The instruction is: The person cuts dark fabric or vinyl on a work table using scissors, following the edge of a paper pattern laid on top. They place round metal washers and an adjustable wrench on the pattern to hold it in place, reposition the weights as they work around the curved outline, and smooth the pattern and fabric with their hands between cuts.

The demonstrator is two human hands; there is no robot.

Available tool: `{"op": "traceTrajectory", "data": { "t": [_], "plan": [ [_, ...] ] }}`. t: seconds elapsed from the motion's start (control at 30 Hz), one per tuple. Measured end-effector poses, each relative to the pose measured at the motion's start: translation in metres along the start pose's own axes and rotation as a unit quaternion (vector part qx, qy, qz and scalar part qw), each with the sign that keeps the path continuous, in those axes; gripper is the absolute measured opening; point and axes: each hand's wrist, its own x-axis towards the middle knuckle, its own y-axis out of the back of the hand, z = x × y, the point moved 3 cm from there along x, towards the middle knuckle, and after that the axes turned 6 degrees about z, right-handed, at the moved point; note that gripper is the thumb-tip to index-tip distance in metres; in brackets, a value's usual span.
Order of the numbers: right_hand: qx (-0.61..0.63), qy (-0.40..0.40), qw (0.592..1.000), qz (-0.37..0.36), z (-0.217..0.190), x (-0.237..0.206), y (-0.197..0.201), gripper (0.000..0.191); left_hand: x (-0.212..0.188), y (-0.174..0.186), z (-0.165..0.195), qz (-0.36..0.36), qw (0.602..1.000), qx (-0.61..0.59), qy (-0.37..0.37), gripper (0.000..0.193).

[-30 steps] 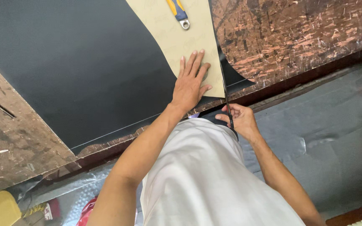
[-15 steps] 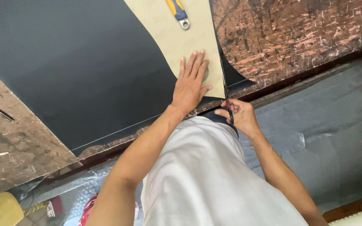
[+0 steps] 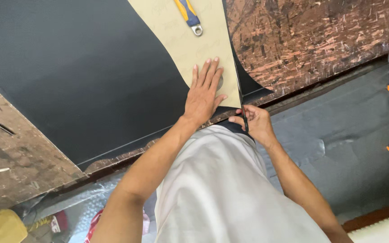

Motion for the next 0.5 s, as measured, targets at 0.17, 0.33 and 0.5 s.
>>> {"op": "traceTrajectory", "data": {
  "t": [0.17, 0.33, 0.5],
  "plan": [
    [-0.037, -0.005, 0.999, 0.001, -0.002, 0.005, 0.002, 0.034, 0.002, 0.001, 0.000, -0.012, 1.000, 0.000, 0.014, 0.081],
    [0.020, 0.001, 1.000, -0.007, -0.005, 0.011, -0.004, 0.040, 0.001, 0.003, 0.001, -0.006, 1.000, 0.001, 0.009, 0.079],
    [-0.032, 0.029, 0.999, 0.000, -0.014, 0.009, -0.002, 0.041, 0.002, 0.004, 0.003, -0.030, 0.999, 0.005, 0.024, 0.081]
  ]
}}
